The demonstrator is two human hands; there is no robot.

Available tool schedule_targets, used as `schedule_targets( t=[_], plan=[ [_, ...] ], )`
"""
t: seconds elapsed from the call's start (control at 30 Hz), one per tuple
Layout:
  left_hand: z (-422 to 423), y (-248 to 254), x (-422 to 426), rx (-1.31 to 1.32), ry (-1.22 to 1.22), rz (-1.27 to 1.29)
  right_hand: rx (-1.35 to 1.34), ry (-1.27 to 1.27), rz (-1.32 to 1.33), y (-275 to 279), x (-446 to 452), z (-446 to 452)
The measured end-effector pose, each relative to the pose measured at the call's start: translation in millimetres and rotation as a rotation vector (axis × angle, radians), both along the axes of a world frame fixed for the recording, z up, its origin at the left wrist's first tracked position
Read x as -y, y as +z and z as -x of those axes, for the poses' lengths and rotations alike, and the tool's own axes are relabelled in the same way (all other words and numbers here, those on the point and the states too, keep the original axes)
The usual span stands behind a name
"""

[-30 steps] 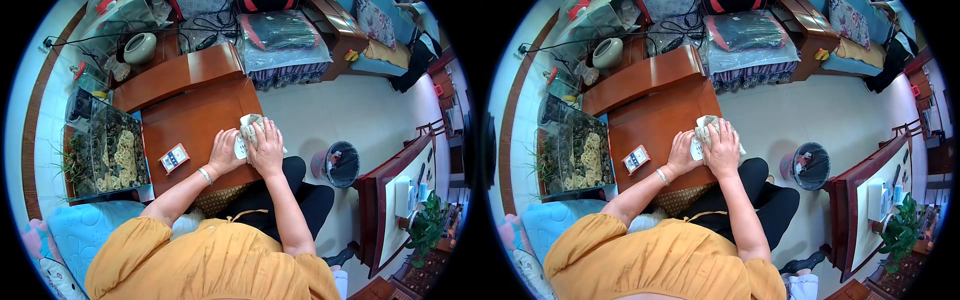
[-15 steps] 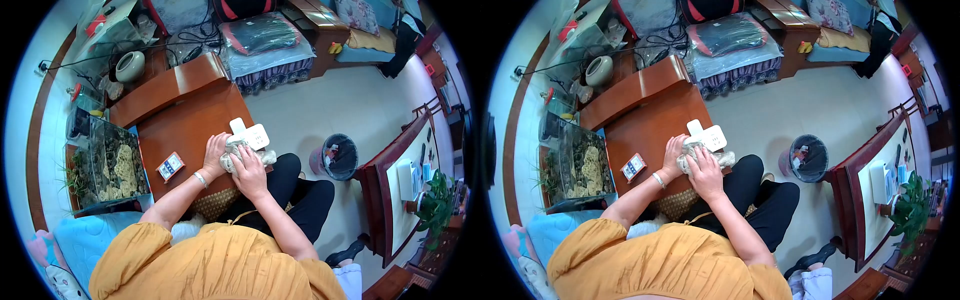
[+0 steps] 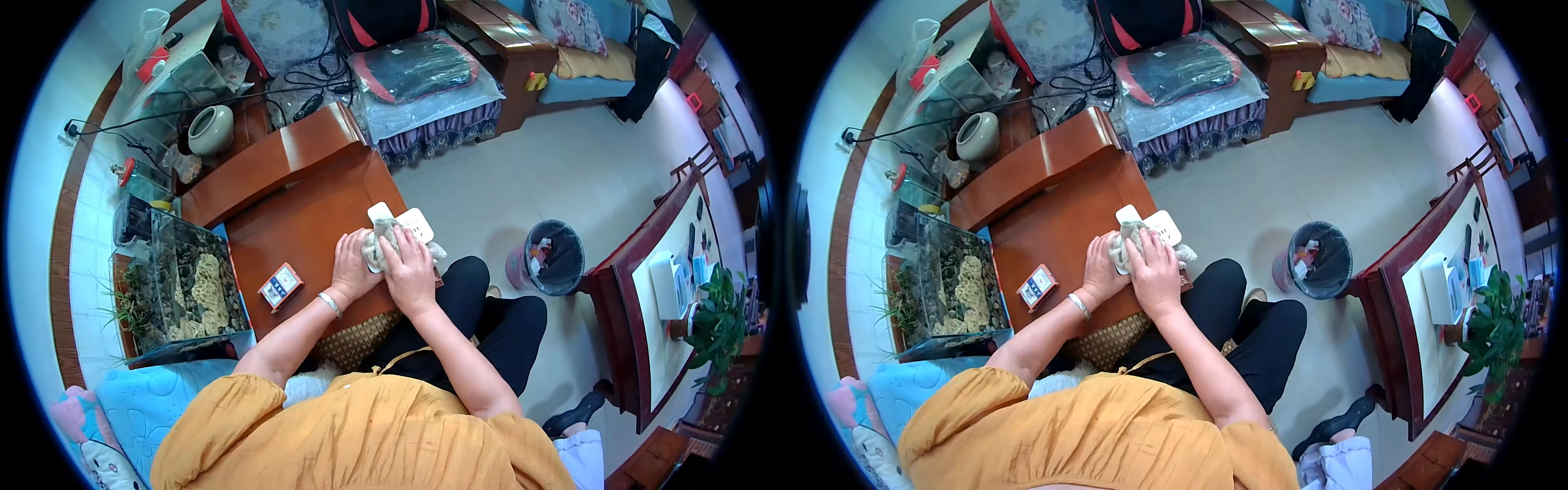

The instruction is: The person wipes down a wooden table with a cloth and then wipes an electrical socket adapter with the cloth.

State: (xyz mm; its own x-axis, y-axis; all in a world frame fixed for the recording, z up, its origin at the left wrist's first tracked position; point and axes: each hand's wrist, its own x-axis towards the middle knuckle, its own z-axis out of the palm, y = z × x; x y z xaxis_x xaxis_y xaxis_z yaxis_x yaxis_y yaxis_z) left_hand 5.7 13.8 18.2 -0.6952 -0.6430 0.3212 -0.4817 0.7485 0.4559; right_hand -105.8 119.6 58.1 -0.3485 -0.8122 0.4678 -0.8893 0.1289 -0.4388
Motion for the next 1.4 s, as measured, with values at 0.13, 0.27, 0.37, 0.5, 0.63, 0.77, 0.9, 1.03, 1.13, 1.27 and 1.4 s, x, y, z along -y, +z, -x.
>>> schedule_targets(
  t=[0.13, 0.27, 0.37, 0.5, 0.63, 0.77, 0.9, 1.03, 1.13, 1.27, 1.4],
  plan=[
    [-3, 2, 3, 0.007, -0.062, 0.029, -0.047, 0.069, -0.053, -2, -19, -14],
    [-1, 3, 1, -0.011, -0.032, 0.010, -0.085, 0.165, -0.012, -3, -17, 6],
    [3, 10, -2, -0.015, -0.027, -0.011, -0.111, 0.076, 0.009, 0, -4, 37],
    [4, 19, -5, -0.010, -0.020, 0.025, -0.029, -0.035, 0.027, 0, 3, 56],
    [12, 41, -12, -0.073, -0.096, -0.124, 0.010, -0.029, 0.151, 14, -11, 43],
    [16, 33, -9, -0.247, -0.198, -0.195, 0.204, -0.092, 0.242, -10, -15, 19],
    [-7, -28, 19, -0.231, -0.268, -0.208, 0.156, -0.107, 0.114, -42, -17, 1],
    [3, 17, 24, -0.173, -0.512, -0.549, 0.389, 0.019, 0.066, -33, -28, 0],
    [18, 44, 8, -0.231, -0.649, -0.587, 0.697, -0.009, 0.336, -27, -60, 14],
    [55, 68, -69, -0.320, -0.574, -0.806, 1.164, -0.076, 0.546, -28, -137, 36],
    [110, 32, -126, -0.304, -0.739, -0.448, 1.585, -0.151, 1.020, 42, -252, 35]
  ],
)
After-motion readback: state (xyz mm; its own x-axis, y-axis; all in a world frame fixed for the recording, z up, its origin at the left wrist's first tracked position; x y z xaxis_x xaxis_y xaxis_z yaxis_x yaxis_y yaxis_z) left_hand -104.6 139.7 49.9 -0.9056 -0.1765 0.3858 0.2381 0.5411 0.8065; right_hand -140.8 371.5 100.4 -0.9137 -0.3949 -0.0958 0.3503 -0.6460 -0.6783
